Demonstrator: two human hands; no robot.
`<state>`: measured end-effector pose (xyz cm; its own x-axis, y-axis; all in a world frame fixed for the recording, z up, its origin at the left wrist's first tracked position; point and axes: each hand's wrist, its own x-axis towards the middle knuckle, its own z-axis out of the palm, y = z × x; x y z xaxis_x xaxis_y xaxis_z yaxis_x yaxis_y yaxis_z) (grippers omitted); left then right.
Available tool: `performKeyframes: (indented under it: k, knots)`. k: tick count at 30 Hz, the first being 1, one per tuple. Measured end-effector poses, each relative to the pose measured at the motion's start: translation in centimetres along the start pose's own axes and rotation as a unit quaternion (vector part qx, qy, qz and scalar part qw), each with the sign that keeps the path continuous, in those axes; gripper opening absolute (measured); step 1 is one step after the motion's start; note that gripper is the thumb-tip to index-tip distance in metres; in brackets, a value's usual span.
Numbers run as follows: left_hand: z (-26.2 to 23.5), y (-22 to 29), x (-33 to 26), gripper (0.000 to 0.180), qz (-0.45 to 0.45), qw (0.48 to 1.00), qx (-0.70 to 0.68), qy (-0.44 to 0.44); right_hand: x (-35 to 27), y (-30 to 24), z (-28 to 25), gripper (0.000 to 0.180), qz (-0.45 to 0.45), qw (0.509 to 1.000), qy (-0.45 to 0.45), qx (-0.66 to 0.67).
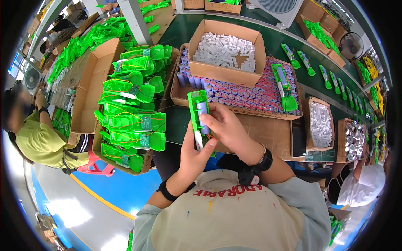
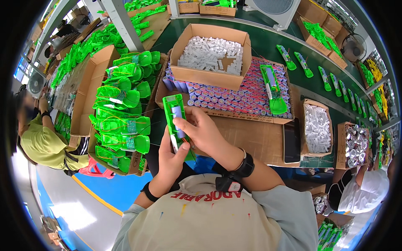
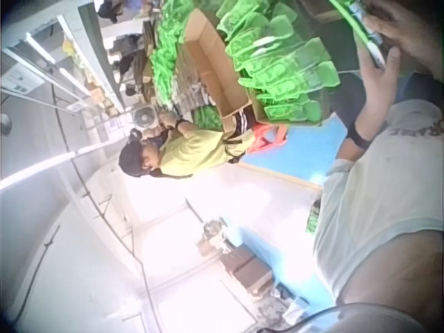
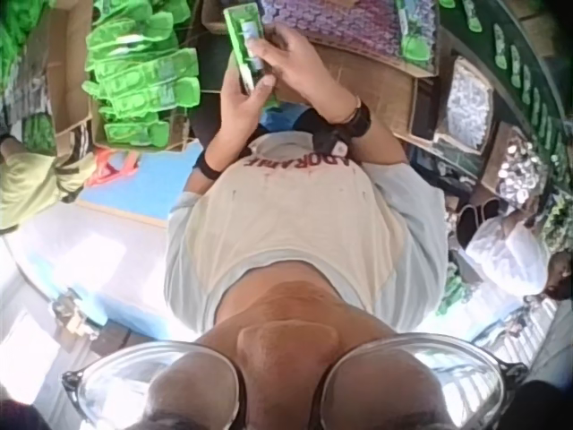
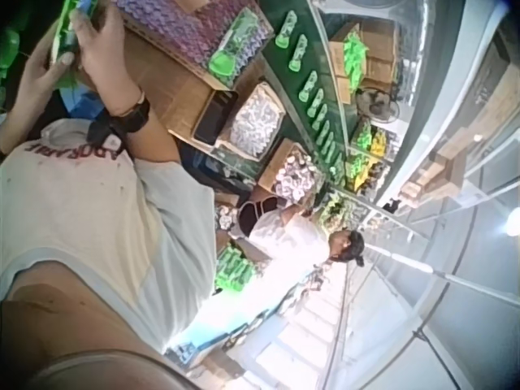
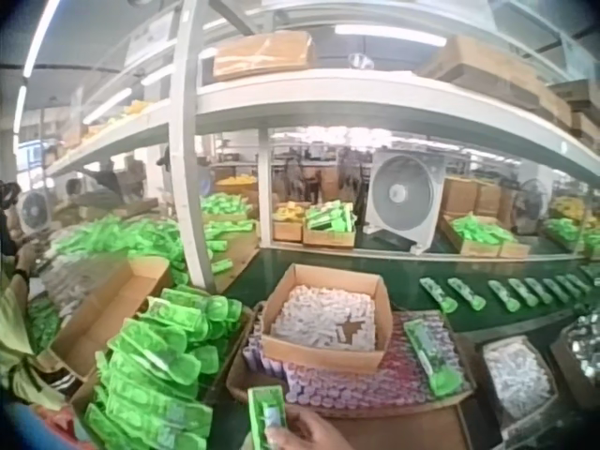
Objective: Assembling green plastic handheld devices by inserting batteries and internal components.
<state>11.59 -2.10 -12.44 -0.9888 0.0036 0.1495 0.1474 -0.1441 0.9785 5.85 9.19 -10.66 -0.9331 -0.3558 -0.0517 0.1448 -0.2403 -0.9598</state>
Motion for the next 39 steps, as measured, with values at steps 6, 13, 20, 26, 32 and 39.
performKeyframes:
  k: [6,13,20,26,32,39]
  knots:
    - [-2.7,4.5,-1.2,0.053,0.131,0.925,0.357,-0.016,-1.0,-4.6,-3.8,0.031,-0.102,0.965,0.205,-0.128]
    - [-13.0,5.1,-3.4,0.026,0.002,0.596,0.733,0.327,0.5,-8.3,-15.6,0.038,-0.026,0.688,0.361,-0.629]
    - [-15.0,3.8,-3.9,0.047,-0.147,0.513,0.798,0.28,2.7,-6.8,-16.0,0.039,-0.084,0.537,0.344,-0.766]
    - [-13.9,2.9,-3.9,0.048,-0.077,0.522,0.794,0.304,2.6,-6.6,-7.3,0.018,-0.408,0.624,0.204,-0.635]
    - [-13.2,3.3,-3.8,0.043,-0.061,0.571,0.758,0.309,4.6,-1.6,-3.4,0.019,-0.386,0.65,-0.047,-0.653]
    - [-13.4,4.2,-4.0,0.047,0.052,0.872,-0.024,0.486,6.1,-0.6,-3.9,0.002,-0.344,0.567,-0.091,-0.743]
